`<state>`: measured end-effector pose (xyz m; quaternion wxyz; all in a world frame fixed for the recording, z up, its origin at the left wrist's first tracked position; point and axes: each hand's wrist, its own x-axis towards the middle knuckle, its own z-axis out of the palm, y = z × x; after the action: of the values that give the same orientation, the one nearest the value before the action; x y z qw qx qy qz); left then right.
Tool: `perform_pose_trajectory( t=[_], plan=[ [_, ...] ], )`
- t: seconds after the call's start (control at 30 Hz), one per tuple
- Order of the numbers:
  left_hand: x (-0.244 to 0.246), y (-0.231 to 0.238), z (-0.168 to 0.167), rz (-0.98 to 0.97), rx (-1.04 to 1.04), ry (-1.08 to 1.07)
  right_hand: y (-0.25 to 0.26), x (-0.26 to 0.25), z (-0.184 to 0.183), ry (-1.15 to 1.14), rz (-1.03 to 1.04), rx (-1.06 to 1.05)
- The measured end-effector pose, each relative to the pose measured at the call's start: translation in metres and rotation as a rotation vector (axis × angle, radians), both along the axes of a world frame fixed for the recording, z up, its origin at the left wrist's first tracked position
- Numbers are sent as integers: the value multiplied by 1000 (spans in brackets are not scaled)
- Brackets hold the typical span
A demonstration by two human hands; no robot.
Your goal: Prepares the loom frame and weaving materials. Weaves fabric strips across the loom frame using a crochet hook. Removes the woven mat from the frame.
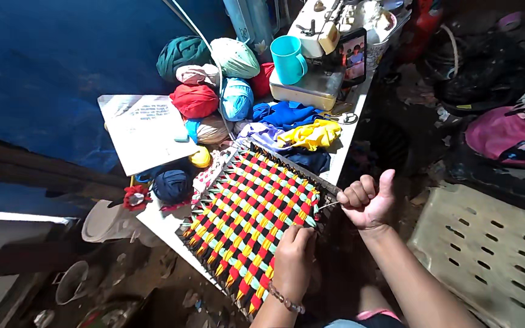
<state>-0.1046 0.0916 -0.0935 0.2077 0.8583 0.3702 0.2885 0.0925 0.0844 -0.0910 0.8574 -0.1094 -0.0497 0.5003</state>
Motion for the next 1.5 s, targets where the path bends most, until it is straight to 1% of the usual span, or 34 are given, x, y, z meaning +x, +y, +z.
perform_pose_trajectory(
  t=[0.1, 0.2, 0.27, 0.33, 0.4, 0.47, 0.53, 0.6, 0.7, 0.77, 0.83, 0.9, 1.03, 1.2, 1.37, 1.5],
  plan=[
    [2, -1, 1, 10, -13, 1, -2, -2, -6, 50, -17, -12],
    [7, -3, 1, 28, -27, -9, -4, -2, -8, 15, 4, -33],
    [12, -3, 0, 46, -29, -15, -9, 1, -7, -91, 10, -103],
    [15, -4, 0, 56, -36, -15, -20, 10, -8, -277, 45, -226],
    [15, -4, 0, 61, -41, -14, -34, 24, -2, -593, 158, -399],
    [14, -5, 0, 57, -50, -14, -47, 37, 14, -935, 261, -531],
    [14, -5, -1, 53, -55, -20, -52, 52, 36, -1152, 382, -611],
    [14, -5, -1, 55, -60, -24, -49, 67, 56, -1259, 634, -624],
    [14, -6, -2, 58, -56, -28, -30, 75, 76, -1309, 1054, -703],
    [15, -6, -2, 62, -47, -33, -18, 69, 78, -1365, 1176, -766],
    [15, -6, -2, 65, -44, -35, -18, 63, 73, -1416, 1165, -765],
    [15, -6, -2, 73, -54, -32, -27, 61, 68, -1456, 1059, -713],
    [16, -7, 0, 86, -47, -26, -43, 62, 60, -1436, 938, -643],
    [15, -7, 1, 84, -67, -29, -45, 69, 42, -1519, 768, -559],
    [15, -6, 0, 82, -74, -35, -39, 72, 34, -1518, 729, -545],
    [15, -6, -2, 84, -62, -40, -38, 75, 27, -1577, 702, -521]
  ],
)
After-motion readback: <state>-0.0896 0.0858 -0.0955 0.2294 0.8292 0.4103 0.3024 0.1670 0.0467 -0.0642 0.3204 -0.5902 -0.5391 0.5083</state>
